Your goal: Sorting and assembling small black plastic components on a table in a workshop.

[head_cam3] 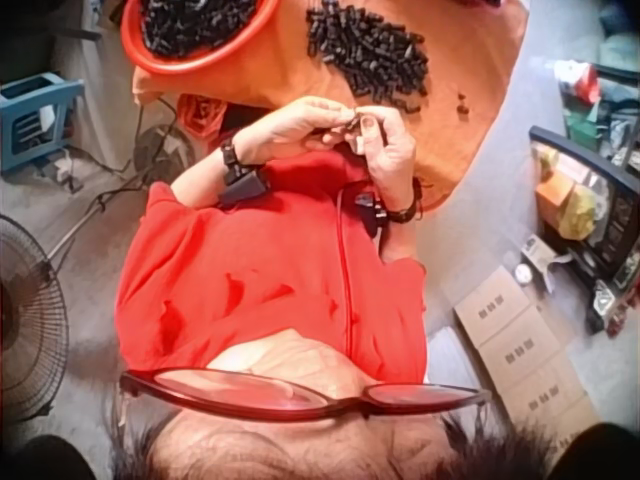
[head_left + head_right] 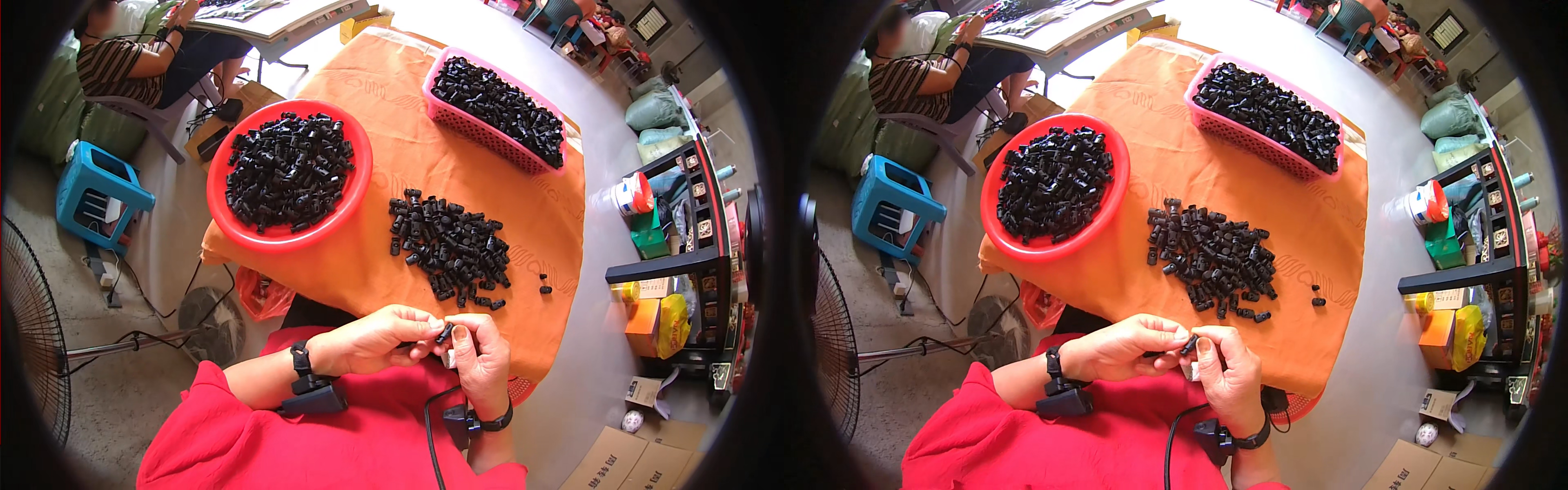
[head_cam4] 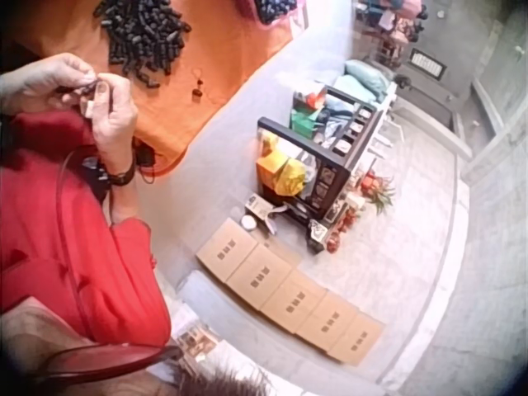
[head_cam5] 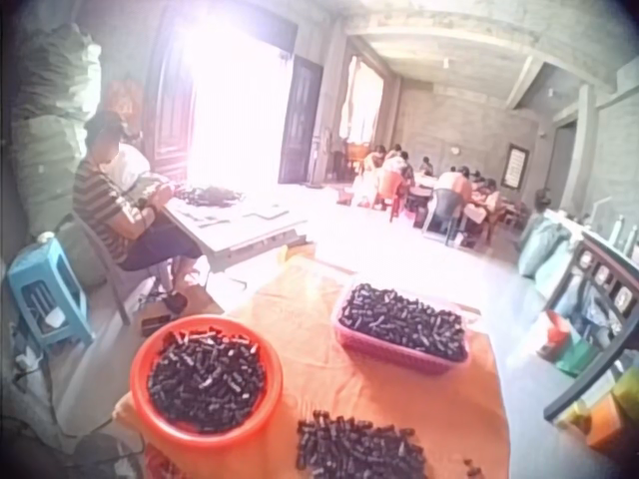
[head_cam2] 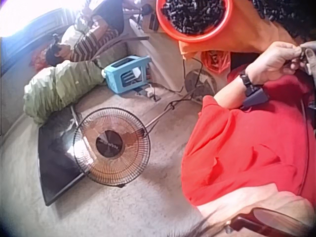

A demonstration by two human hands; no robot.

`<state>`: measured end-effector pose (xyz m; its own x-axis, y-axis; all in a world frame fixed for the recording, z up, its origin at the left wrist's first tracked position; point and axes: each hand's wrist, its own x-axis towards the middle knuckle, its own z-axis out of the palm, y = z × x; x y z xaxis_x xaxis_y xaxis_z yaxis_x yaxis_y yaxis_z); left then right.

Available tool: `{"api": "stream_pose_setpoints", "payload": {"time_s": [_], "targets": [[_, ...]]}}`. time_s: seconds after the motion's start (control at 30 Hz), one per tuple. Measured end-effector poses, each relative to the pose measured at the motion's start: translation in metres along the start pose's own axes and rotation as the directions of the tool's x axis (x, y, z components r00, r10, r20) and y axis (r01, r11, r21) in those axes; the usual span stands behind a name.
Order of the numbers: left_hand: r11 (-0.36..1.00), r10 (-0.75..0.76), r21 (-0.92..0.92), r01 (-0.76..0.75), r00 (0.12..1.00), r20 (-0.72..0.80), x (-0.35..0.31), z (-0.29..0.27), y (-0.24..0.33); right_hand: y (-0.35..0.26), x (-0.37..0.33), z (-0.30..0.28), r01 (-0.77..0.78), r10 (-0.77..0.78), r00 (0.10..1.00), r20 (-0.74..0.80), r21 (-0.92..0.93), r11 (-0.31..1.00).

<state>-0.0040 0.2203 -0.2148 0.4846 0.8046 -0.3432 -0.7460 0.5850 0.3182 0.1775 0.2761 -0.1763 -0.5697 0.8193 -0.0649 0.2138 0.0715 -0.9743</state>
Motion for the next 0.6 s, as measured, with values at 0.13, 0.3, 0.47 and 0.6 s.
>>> {"api": "stream_pose_setpoints", "payload": {"time_s": [0.13,0.3,0.47,0.6], "targets": [[1.0,0.021,0.008,-0.021,1.0,0.003,0.0005,0.0029,-0.0014,0.001,-0.0017,0.0,-0.004,0.004,1.0,-0.01,0.002,1.0],[0.998,0.053,0.025,-0.053,0.999,-0.011,-0.0006,0.0052,-0.0052,0.0055,-0.0034,0.0003,0.027,-0.027,1.0,-0.013,-0.035,0.999],[0.993,0.092,0.08,-0.09,0.996,-0.023,-0.0034,0.006,-0.0071,0.0,-0.0025,0.0034,0.013,-0.013,1.0,0.002,-0.004,1.0],[0.995,0.076,0.072,-0.07,0.994,-0.081,-0.0061,0.0089,-0.008,0.0061,-0.0035,0.0043,0.056,-0.056,0.998,0.006,-0.075,0.996]]}}
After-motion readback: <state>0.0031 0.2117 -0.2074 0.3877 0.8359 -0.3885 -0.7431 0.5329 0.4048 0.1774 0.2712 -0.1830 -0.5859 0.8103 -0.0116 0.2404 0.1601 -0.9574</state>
